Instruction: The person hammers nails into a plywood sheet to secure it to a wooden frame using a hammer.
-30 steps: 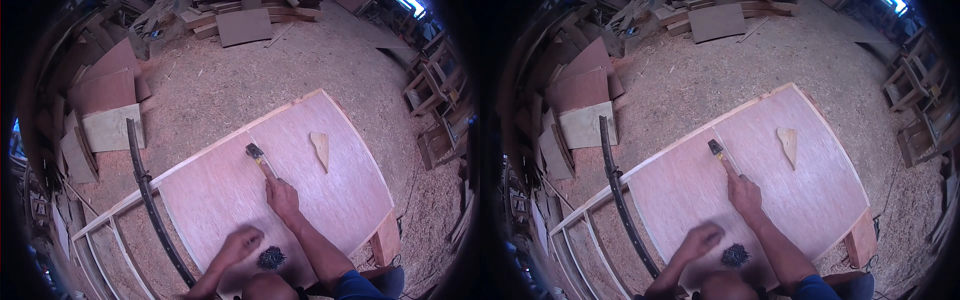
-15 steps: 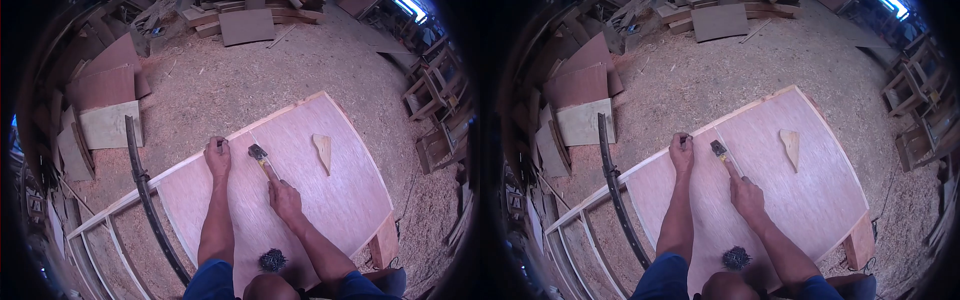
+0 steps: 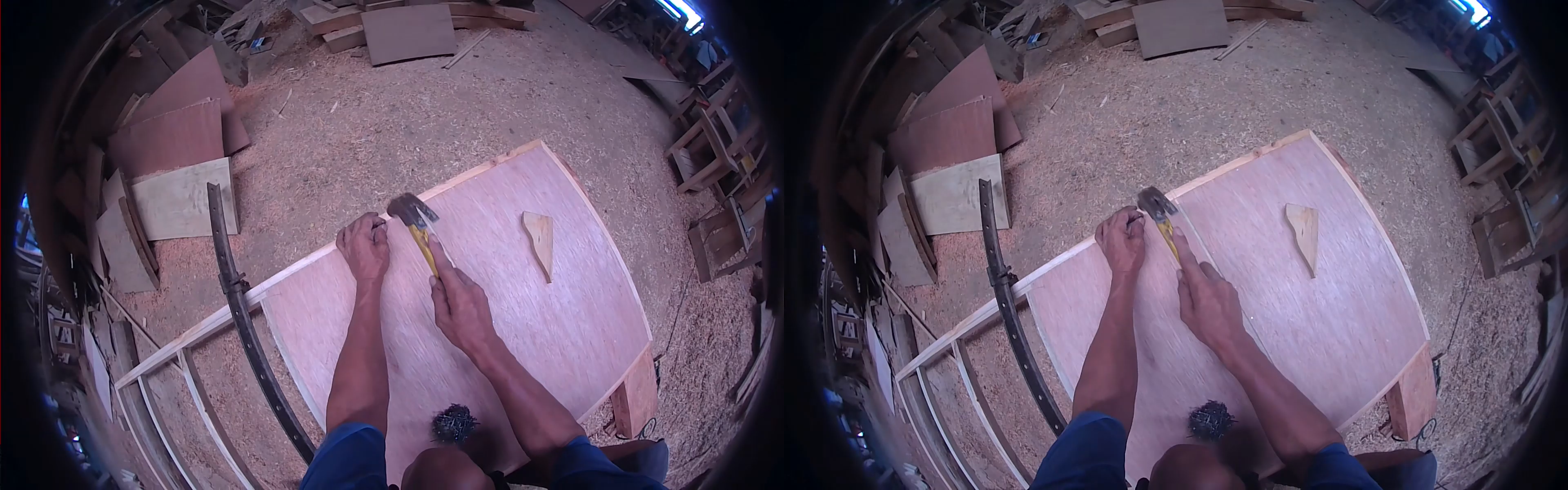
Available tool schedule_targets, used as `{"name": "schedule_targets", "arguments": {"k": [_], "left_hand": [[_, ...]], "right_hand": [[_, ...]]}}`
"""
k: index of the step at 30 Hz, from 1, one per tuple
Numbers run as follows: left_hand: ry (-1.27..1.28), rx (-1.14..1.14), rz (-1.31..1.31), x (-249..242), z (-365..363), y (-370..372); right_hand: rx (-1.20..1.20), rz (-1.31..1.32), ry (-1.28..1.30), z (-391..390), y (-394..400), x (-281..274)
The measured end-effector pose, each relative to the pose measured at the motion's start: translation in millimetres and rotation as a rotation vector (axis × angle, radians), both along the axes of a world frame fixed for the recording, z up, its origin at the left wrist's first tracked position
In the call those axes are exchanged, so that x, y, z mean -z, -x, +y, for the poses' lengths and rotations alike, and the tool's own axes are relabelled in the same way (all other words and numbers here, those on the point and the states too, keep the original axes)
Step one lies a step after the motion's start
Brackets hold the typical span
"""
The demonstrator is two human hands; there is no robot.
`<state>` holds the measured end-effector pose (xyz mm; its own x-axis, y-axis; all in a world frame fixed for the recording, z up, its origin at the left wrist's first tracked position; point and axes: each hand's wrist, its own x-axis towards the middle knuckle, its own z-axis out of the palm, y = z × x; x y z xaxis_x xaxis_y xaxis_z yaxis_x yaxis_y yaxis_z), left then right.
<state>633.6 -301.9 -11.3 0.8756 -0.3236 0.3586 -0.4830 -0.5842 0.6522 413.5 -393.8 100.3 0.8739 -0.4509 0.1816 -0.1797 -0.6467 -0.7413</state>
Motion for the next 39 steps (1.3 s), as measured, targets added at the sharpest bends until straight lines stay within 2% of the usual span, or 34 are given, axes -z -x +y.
{"name": "schedule_targets", "arguments": {"k": [4,7,10,12,15,16,18,20,21,23,26,28,30,33,36,39], "left_hand": [[-0.023,-0.013,-0.015,-2,-1,2],[-0.021,-0.022,-0.012,-4,-1,4],[0.002,-0.023,-0.010,-3,-1,0],[0.021,-0.020,-0.006,4,2,-1],[0.062,-0.151,-0.068,6,-7,2],[-0.021,-0.271,-0.181,5,-11,4],[-0.185,-0.512,-0.407,2,-17,10],[-0.312,-0.386,-0.189,0,-12,15],[-0.368,-0.316,-0.093,-2,-11,10],[-0.338,-0.279,-0.161,-2,-11,1],[-0.375,-0.125,-0.096,-6,12,-15],[-0.425,-0.022,-0.022,-13,23,-13],[-0.456,0.022,0.006,-24,26,-17],[-0.369,-0.126,-0.127,7,26,-21],[-0.443,-0.268,-0.194,9,23,-26],[-0.555,-0.204,0.163,-40,21,-24]], "right_hand": [[-0.023,-0.129,0.069,5,-19,7],[-0.048,0.176,0.167,-1,-33,18],[-0.033,0.238,0.127,-6,-39,15],[-0.026,0.034,0.083,-3,-31,2],[0.034,-0.185,0.065,10,-11,-16],[0.054,-0.256,0.074,12,-11,-19],[0.024,-0.059,0.134,8,-20,5],[-0.020,0.241,0.210,-5,-40,44],[-0.018,0.215,0.180,-12,-48,42],[-0.029,0.165,0.118,-22,-60,42],[0.009,-0.119,0.031,-5,-38,-13],[0.060,-0.222,0.025,5,-15,-30],[0.092,-0.307,0.014,11,-10,-15],[-0.051,0.274,0.151,-5,-40,31],[-0.058,0.086,0.117,-18,-64,7],[0.007,-0.155,0.007,5,-36,-36]]}}
